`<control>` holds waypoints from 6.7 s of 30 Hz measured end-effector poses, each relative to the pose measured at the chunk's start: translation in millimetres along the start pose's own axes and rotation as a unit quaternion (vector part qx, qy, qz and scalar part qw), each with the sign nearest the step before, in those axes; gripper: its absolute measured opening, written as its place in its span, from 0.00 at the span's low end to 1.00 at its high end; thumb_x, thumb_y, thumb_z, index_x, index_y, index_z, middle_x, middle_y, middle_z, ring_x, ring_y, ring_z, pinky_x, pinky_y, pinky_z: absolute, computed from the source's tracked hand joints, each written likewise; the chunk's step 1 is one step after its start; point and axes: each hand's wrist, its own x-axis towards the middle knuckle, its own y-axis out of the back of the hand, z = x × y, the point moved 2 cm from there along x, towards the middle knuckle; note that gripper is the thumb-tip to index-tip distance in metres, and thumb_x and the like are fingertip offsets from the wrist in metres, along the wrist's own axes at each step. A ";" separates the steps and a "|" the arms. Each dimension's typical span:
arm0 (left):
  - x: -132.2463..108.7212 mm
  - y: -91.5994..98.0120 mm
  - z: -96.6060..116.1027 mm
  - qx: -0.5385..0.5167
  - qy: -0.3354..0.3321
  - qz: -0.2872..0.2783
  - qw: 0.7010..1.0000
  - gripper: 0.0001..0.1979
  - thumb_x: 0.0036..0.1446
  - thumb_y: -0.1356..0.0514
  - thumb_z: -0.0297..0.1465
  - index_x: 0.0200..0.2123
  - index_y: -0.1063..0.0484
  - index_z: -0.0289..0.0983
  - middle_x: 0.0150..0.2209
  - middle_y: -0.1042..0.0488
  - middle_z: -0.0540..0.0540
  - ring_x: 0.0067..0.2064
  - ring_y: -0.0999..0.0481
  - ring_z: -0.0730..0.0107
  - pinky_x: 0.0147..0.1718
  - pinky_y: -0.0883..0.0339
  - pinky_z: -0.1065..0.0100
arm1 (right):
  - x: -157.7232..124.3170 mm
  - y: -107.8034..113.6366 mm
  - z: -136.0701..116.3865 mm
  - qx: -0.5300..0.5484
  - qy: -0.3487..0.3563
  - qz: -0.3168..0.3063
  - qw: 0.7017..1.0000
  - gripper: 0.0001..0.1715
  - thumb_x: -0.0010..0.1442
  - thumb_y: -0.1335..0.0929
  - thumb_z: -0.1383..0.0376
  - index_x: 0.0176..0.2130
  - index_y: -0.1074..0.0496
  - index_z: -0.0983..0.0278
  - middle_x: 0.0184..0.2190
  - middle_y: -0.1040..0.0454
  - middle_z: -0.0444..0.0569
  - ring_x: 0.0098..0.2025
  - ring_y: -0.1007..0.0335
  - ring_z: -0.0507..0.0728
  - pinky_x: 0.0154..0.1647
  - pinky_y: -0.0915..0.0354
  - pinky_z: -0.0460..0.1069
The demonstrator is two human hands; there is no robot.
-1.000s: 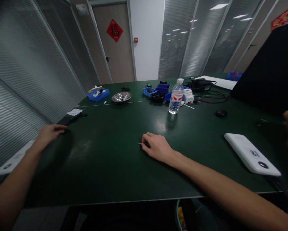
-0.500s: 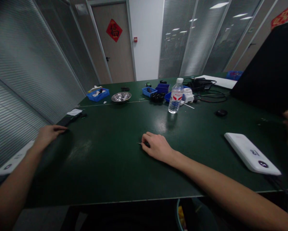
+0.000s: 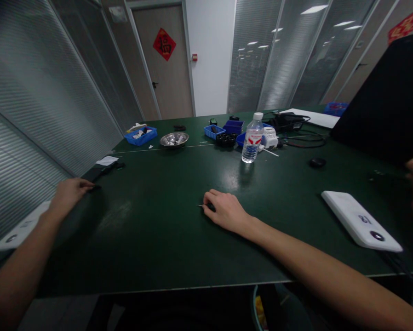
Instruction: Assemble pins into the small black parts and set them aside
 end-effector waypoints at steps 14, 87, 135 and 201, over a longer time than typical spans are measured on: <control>-8.6 2.2 9.2 0.042 -0.006 0.001 0.999 0.18 0.65 0.47 0.31 0.49 0.20 0.31 0.49 0.21 0.36 0.49 0.23 0.51 0.52 0.32 0.58 | 0.5 -1.9 1.4 0.001 0.004 0.004 1.000 0.07 0.67 0.33 0.61 0.42 0.28 0.62 0.41 0.26 0.47 0.34 0.30 0.53 0.33 0.41 0.48; -95.0 -30.3 290.7 -0.732 -0.110 -0.314 0.594 0.16 0.64 0.36 0.35 0.51 0.23 0.31 0.44 0.24 0.38 0.42 0.25 0.67 0.43 0.32 0.67 | -2.8 -8.4 -4.5 0.045 0.010 0.033 0.998 0.06 0.65 0.34 0.62 0.41 0.29 0.62 0.37 0.25 0.47 0.34 0.31 0.53 0.34 0.41 0.48; -128.4 -0.9 303.7 -0.372 -0.431 -0.132 0.811 0.11 0.67 0.39 0.34 0.50 0.22 0.38 0.46 0.24 0.43 0.47 0.26 0.64 0.45 0.32 0.64 | -6.9 -9.5 -12.8 0.051 0.050 0.024 0.997 0.05 0.65 0.33 0.63 0.41 0.29 0.62 0.36 0.25 0.45 0.34 0.31 0.53 0.35 0.43 0.48; -130.9 -2.8 304.7 -0.459 -0.361 -0.109 0.805 0.11 0.64 0.36 0.29 0.49 0.19 0.40 0.47 0.20 0.45 0.48 0.22 0.64 0.49 0.29 0.63 | -6.7 -11.5 -11.2 0.063 0.035 0.033 0.997 0.08 0.66 0.34 0.61 0.43 0.28 0.61 0.31 0.24 0.45 0.30 0.32 0.53 0.33 0.43 0.47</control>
